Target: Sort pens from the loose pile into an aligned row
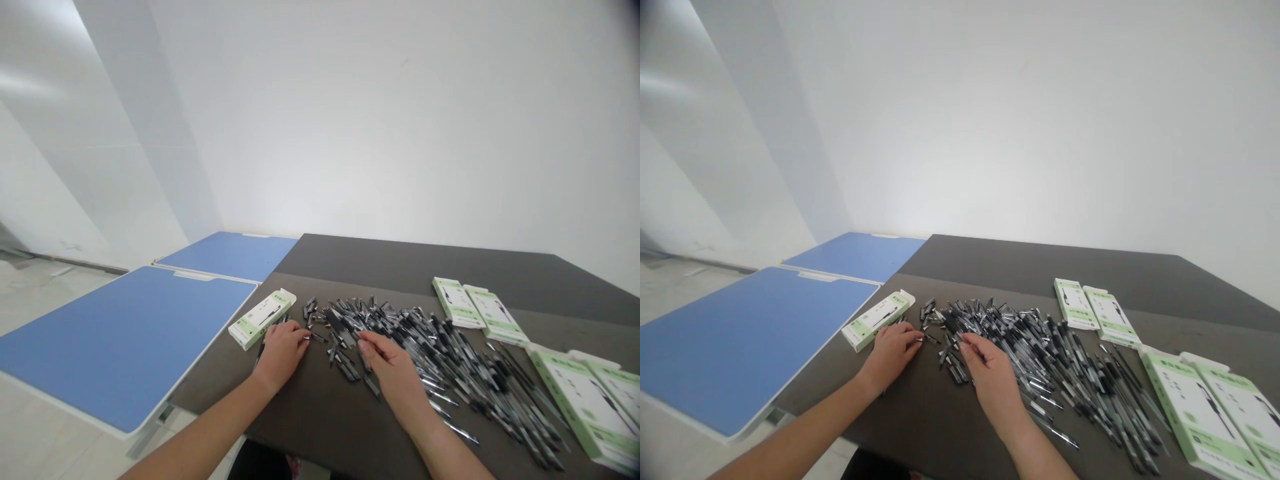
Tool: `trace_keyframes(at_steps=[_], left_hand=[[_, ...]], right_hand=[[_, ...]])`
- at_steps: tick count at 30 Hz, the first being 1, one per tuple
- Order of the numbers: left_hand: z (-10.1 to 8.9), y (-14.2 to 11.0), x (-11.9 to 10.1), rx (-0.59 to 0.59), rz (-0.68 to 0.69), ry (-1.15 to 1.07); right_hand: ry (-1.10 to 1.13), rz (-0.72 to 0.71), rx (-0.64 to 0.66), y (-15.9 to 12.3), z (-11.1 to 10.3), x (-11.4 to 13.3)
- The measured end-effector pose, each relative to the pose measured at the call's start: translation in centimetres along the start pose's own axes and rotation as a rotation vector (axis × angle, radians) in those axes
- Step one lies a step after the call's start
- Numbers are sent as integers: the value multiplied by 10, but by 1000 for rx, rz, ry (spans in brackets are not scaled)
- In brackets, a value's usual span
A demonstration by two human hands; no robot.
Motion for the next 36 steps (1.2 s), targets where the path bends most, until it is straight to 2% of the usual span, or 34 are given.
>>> trace_keyframes(at_steps=[5, 11, 14, 16, 18, 21, 23, 25, 28, 33, 36], left_hand=[[-1, 7, -5, -25, 45, -5], [6, 23, -18, 25, 270, 5], [4, 29, -22, 32, 309, -43], [-4, 30, -21, -7, 241, -134], [-16, 27, -18, -58, 89, -251], [-31, 13, -10, -97, -148, -410], [-38, 0, -7, -113, -227, -477], [-41, -10, -5, -127, -240, -502], [-43, -19, -4, -127, -188, -489], [-46, -20, -5, -145, -120, -481], [-48, -21, -9, -105, -63, -531]], right_hand=[[-27, 2, 4, -1, -1, 1], [-3, -1, 15, 1, 0, -1], [4, -1, -11, 1, -1, -1], [0, -5, -16, 1, -1, 0], [-13, -21, -12, 1, -2, 1], [-54, -83, 19, -1, -2, 4], [-102, -132, 63, -3, 0, 6], [-156, -178, 120, -5, 3, 7], [-218, -243, 190, -7, 7, 9], [-254, -268, 232, -7, 10, 8], [-257, -276, 253, -7, 11, 7]])
Point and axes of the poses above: each hand's wrist, its own y-axis towards the middle knuckle, its own z-axis out of the palm, x = y × z, the point moved 3 cm from there along y, towards the middle knuckle, and after that the axes turned 12 degrees about -x, right-handed, at the moved point
